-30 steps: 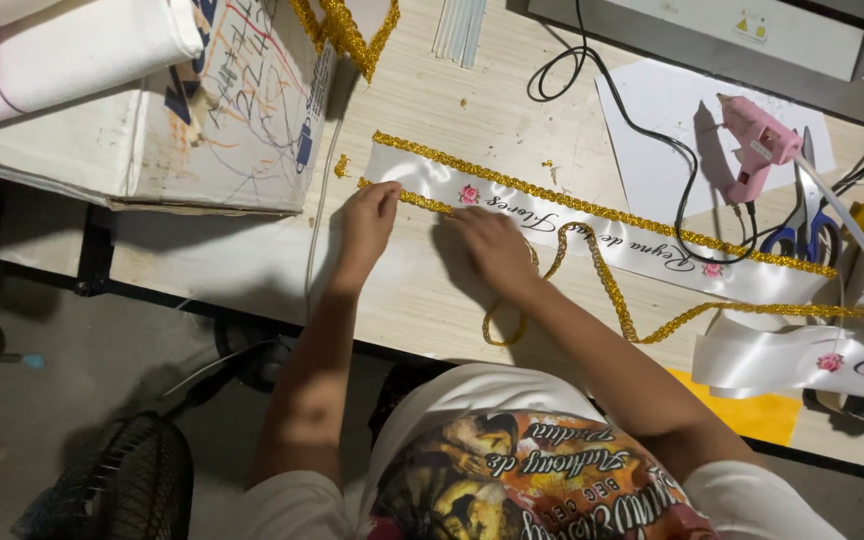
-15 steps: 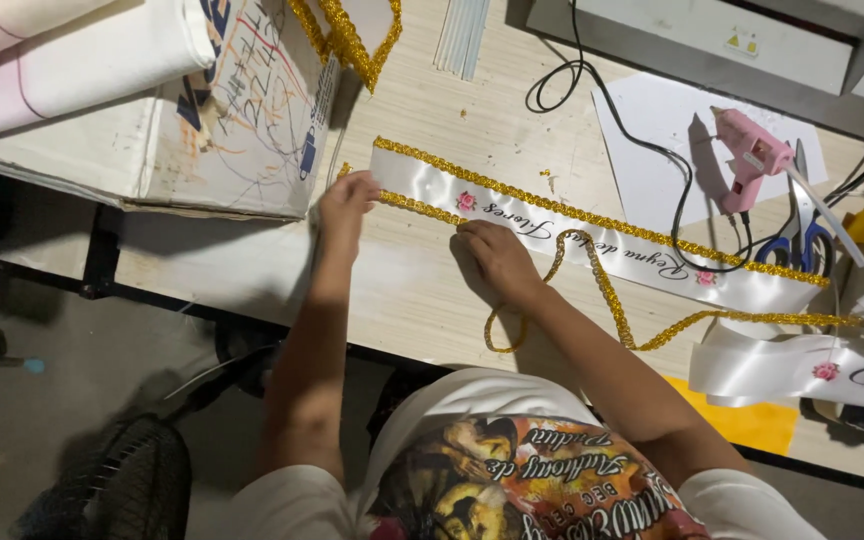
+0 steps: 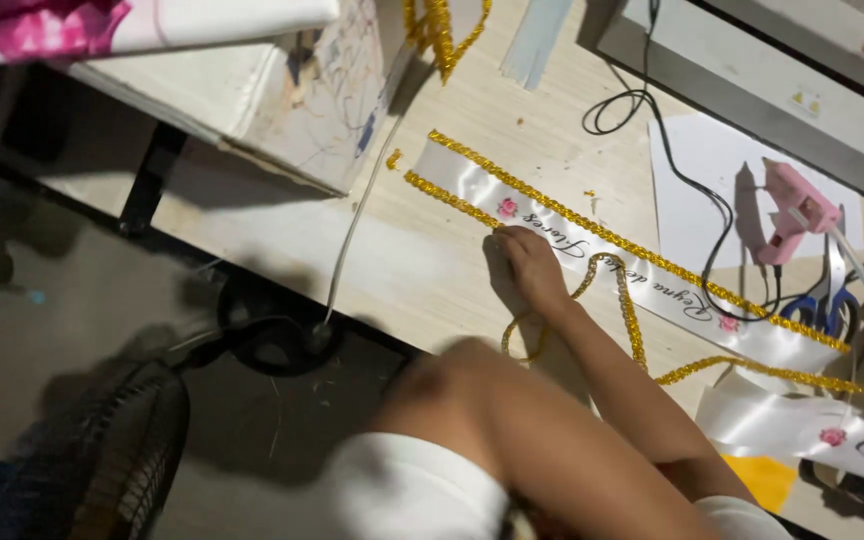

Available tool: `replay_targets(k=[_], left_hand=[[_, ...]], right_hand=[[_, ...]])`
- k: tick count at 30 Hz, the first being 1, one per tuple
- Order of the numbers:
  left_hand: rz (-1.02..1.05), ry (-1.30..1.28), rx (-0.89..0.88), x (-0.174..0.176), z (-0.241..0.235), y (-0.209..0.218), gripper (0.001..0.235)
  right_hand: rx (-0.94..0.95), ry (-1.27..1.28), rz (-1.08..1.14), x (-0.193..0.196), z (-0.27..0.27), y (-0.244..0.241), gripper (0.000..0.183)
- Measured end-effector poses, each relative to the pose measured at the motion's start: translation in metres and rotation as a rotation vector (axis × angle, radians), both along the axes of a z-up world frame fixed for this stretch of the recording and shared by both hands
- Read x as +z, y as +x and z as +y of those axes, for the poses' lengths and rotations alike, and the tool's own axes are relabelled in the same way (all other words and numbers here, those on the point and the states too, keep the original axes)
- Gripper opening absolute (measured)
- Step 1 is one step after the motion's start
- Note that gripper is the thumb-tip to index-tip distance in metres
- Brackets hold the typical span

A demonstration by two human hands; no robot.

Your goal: The person decorates a white sash with gold glitter trim. They use a hot glue gun to apply adhesive to the sash and then press the trim onto it, smoothing it down with their hands.

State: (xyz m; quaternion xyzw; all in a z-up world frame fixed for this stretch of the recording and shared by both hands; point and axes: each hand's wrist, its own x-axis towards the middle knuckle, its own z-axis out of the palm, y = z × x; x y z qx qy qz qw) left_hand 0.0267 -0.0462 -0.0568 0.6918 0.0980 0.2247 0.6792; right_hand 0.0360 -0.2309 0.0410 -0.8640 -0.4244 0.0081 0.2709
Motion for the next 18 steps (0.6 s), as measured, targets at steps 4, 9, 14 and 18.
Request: replay_targets(k=[4, 9, 14, 18], left_hand=[[-0.056, 0.020, -0.132, 0.020, -0.036, -0.015, 0.039], [-0.138, 0.050, -0.359, 0.055, -0.085, -0.014, 0.045], [-0.221, 0.082, -0.613, 0.073, -0.107, -0.013, 0.051], [0.238, -0.631, -0.272, -0.076, -0.042, 0.003, 0.025]], right_hand=[[0.011, 0.004, 0.033, -0.003, 0.000, 0.000, 0.039], [0.013, 0.007, 0.020, -0.016, -0.007, 0.006, 0.039], [0.048, 0.106, 0.015, -0.048, -0.016, 0.019, 0.033], [-0.053, 0.172, 0.184, -0.016, -0.011, 0.007, 0.035]])
